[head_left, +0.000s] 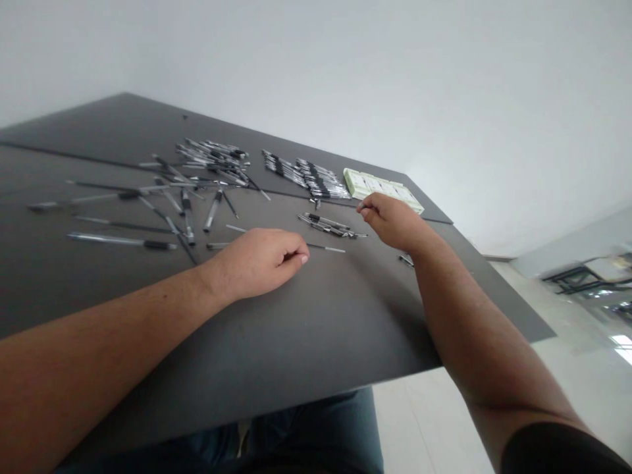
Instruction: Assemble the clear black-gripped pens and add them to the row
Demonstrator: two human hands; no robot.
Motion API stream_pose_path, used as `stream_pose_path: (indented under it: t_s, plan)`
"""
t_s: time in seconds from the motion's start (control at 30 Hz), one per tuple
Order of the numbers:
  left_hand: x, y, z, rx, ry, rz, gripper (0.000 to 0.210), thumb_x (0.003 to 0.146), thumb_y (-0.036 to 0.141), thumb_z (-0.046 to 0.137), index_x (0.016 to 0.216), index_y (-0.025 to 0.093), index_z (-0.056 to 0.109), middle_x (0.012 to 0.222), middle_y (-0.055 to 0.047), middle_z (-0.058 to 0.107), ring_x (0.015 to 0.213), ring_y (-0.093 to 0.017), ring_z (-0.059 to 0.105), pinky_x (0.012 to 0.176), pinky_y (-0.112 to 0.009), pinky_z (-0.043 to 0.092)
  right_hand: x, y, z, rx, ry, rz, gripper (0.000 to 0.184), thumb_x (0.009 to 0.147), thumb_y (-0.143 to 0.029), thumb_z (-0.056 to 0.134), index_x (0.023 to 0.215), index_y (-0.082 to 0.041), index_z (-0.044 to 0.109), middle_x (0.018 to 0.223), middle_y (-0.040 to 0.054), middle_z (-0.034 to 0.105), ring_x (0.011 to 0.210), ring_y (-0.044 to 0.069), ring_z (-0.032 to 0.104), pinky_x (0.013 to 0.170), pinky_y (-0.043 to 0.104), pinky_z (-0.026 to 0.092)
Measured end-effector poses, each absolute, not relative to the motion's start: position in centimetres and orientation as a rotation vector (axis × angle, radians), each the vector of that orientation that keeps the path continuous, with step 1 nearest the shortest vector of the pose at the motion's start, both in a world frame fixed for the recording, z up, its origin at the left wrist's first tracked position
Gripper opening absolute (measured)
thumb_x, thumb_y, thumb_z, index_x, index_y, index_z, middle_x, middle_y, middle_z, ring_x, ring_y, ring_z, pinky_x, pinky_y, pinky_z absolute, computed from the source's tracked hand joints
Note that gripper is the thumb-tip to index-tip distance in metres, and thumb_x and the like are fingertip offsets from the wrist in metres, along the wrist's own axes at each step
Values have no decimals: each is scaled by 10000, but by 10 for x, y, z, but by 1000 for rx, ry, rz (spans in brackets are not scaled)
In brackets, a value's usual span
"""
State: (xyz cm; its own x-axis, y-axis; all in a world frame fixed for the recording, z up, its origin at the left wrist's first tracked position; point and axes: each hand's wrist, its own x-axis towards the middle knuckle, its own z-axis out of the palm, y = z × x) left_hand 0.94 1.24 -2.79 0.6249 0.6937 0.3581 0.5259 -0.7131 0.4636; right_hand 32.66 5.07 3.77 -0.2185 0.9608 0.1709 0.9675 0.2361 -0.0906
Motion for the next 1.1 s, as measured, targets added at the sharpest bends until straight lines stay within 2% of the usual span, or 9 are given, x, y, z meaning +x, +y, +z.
stream_pose_path:
  t_s: [0.17,0.33,0.6,0.77,0.83,0.93,1.03,1.1]
  plan:
    - [8,12,-27,2513,1005,822,275,1015,340,561,983,233,812,964,-35,860,886,-226,780,799,-346,523,313,40,16,-1785,-2466,-8,250,1035,-320,628,1127,-192,821,1099,110,836,987,260,739,891,335,520]
    - [7,11,-24,2474,1077,882,296,1032,379,550,1015,239,811,1017,-41,868,952,-237,789,825,-354,533,293,30,0,-1642,-2725,-6,220,1035,-315,698,1179,-202,821,1177,121,827,1090,274,759,961,334,524]
    - [3,12,-21,2436,1144,870,322,1034,424,546,1044,247,815,1051,-44,872,986,-247,794,863,-353,541,275,23,-10,-1801,-2742,-177,271,1121,-342,565,1195,-178,769,1216,193,808,1080,317,786,892,378,547]
    - [1,13,-17,2402,1253,966,284,1029,398,569,1052,231,797,1008,-50,847,936,-238,769,865,-348,560,280,23,-15,-1810,-2659,-169,228,1128,-329,546,1179,-216,737,1240,178,796,1089,313,772,927,383,559]
    - [0,16,-17,2313,1340,1053,263,1009,376,617,1158,223,771,967,-39,821,885,-225,747,849,-348,571,283,24,-14,-1760,-2611,-119,222,1129,-319,536,1180,-212,724,1253,172,779,1141,317,754,983,385,551]
    - [-1,24,-23,2153,1381,1172,350,978,362,676,1291,207,694,902,-15,770,794,-201,708,790,-344,578,285,23,-9,-1650,-2561,-37,219,1123,-299,524,1191,-196,706,1247,175,758,1206,329,720,1064,407,534]
    - [0,30,-30,1982,1301,1184,387,973,364,690,1322,199,660,886,-13,762,731,-183,703,697,-321,583,283,18,-3,-1567,-2546,21,196,1114,-277,520,1179,-219,696,1210,160,751,1220,326,705,1083,413,532]
    - [2,29,-30,1897,1253,1129,348,977,379,696,1274,198,690,893,-26,782,684,-171,707,625,-298,579,281,15,-1,-1535,-2546,53,183,1110,-272,524,1171,-243,694,1189,142,747,1206,314,706,1072,402,538]
